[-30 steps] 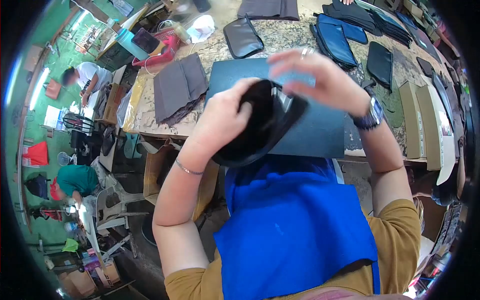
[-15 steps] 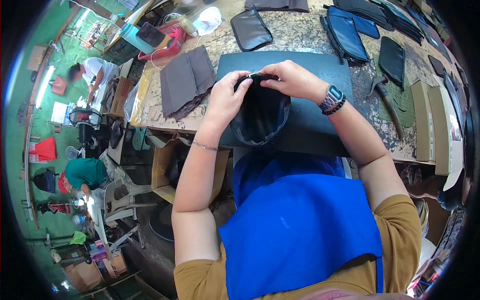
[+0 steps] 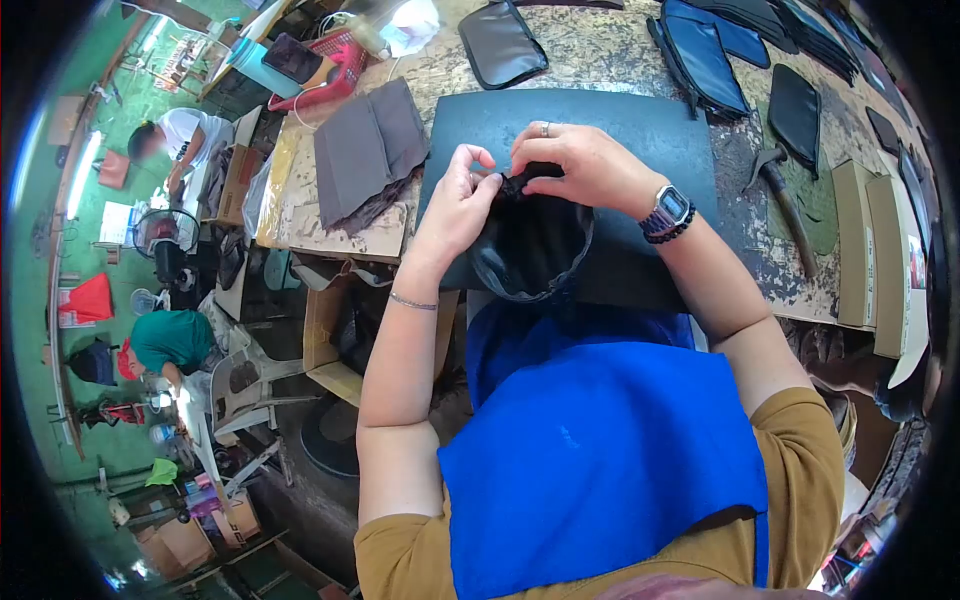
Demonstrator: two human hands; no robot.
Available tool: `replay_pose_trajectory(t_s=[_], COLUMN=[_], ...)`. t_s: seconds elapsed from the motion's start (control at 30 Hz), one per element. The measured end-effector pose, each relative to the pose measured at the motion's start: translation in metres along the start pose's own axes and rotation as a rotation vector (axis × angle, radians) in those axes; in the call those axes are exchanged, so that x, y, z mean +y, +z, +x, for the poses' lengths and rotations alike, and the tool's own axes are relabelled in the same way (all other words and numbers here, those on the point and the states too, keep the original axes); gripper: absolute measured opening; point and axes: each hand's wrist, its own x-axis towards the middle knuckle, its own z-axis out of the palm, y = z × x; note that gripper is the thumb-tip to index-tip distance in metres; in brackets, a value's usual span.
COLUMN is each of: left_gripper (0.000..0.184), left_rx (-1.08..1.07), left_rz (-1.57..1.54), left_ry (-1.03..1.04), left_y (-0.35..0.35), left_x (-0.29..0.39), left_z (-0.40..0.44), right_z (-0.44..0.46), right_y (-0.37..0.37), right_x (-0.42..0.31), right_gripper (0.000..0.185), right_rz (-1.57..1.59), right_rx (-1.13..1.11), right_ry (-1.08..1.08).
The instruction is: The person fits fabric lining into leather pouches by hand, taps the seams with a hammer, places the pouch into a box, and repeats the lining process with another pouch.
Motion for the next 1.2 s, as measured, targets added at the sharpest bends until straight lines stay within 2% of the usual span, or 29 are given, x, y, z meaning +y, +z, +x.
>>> replay_pose_trajectory(t_s=[0.1,0.23,0.3,0.43,0.5,0.73,1.0,1.1,1.2], left_gripper=[0.012,0.015,0.021,0.026,0.026,0.02,0.014,0.01,0.007], left_rx=[0.006,0.074,0.121,0.214,0.268,0.341,0.429,0.46,0.354], left_rz=[0.206,0.382,0.586,0.768,0.864,0.981,1.105,1.069,1.011], left_ry=[0.041,0.27,0.394,0.57,0.638,0.629,0.655,0.591,0.485], left_y=[0.004,0.012,0.014,0.011,0.012,0.017,0.024,0.026,0.019], left_x=[0.01,0.018,0.029,0.02,0.021,0.024,0.026,0.024,0.033], left_z=[-0.003,-0.006,-0.013,-0.01,-0.013,-0.014,-0.019,-0.021,-0.025], right_z=[-0.004,-0.008,-0.01,-0.01,-0.01,-0.01,-0.009,-0.01,-0.01], right_y=[0.002,0.004,0.005,0.005,0.006,0.014,0.012,0.011,0.004], right_x=[0.004,0.01,0.018,0.022,0.021,0.016,0.015,0.016,0.019], right_gripper=[0.019,0.018,0.017,0.018,0.017,0.017,0.022,0.019,0.019], right_rz=[-0.057,-0.034,0.128,0.468,0.489,0.447,0.419,0.361,0.308], right_rx=[-0.018,0.002,-0.039,-0.112,-0.112,-0.04,-0.065,-0.075,-0.122], right_ry=[-0.003,0.036,0.14,0.363,0.387,0.337,0.4,0.327,0.271])
